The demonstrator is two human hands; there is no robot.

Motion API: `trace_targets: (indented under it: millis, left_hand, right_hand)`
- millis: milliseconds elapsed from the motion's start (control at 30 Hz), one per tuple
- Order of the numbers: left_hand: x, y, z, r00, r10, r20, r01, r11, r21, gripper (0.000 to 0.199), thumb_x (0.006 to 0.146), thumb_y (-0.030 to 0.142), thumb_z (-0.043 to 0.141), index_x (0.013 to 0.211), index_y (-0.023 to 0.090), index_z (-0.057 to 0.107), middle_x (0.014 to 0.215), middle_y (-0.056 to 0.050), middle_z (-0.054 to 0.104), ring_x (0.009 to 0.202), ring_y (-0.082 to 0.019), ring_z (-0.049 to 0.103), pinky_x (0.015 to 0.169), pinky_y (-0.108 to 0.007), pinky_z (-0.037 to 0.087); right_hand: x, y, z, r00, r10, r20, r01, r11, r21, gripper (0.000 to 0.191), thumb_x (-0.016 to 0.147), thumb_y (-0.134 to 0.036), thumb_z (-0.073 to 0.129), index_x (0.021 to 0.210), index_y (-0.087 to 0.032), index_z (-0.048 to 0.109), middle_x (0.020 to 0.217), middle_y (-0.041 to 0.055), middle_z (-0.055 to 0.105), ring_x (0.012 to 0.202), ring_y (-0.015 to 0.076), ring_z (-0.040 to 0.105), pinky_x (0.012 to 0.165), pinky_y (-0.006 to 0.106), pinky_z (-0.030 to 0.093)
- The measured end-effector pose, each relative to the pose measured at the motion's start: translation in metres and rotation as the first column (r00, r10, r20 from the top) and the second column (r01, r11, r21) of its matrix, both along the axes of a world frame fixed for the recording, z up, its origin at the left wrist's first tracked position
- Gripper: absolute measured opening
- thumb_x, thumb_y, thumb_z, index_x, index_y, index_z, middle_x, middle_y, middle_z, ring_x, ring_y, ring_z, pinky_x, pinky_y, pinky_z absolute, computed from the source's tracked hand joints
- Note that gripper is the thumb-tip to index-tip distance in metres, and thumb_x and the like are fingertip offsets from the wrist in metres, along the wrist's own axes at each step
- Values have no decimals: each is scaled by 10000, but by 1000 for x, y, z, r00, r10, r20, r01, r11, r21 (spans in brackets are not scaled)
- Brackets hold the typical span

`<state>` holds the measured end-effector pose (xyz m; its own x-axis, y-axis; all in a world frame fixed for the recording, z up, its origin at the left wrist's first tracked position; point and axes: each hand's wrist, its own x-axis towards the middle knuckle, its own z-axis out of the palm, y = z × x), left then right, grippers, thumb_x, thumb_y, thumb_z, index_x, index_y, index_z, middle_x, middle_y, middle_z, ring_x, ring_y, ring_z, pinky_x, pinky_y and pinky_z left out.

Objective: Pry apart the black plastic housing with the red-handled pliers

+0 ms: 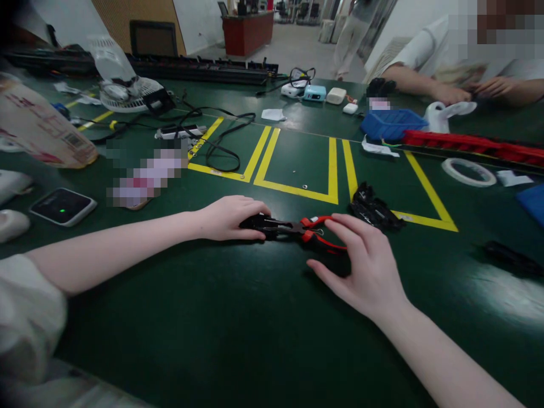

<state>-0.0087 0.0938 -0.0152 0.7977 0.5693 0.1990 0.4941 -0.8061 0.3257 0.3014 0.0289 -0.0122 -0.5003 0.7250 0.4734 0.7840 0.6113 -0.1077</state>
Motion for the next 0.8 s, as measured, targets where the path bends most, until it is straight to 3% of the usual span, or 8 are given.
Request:
trace_targets:
  millis: [67,133,267,433,800]
  left_hand:
    - [0,0,0,1000,-1,-4,1,1000,4,389,940,499,578,1168,185,550,1072,-76,687,952,-213,656,786,-294,448]
    - [1,-1,0,1000,2,-13,-2,1000,-3,390,942,503,572,1172,189,551,1076,-77,688,950,-212,660,778,-292,450]
    - [2,-2,0,999,30,-28,-29,999,20,398,947,514,563,1168,183,559,1047,-74,695,940,-218,668,784,-303,453]
    - [2,-3,2,999,34,-14,-34,999,3,399,956,520,550,1161,178,568,1032,-70,695,924,-211,666,777,-297,453]
    - [3,-7,2,998,51,-24,-50,998,40,387,938,528,568,1129,192,588,1015,-60,705,905,-205,668,760,-297,449]
  right_hand:
    - [-3,10,-3,999,-21,32,24,995,-95,706,840,-605,610,1396,-199,456,1337,169,558,1238,348,537,1005,552,484]
    - [-6,20,-5,996,-26,81,42,979,-201,680,861,-633,553,1386,-209,469,1324,158,572,1229,360,540,1007,575,473]
    - [-12,27,-6,994,-74,75,93,954,-287,678,876,-660,493,1360,-186,500,1267,176,576,1167,357,558,958,568,496]
    - [-12,19,-4,992,-123,7,120,954,-275,643,844,-669,535,1267,-186,562,1208,163,586,1095,342,579,909,542,520]
    - [-10,11,-1,994,-72,-82,48,965,-258,500,808,-623,626,1084,-205,616,1067,126,661,970,309,637,798,477,552]
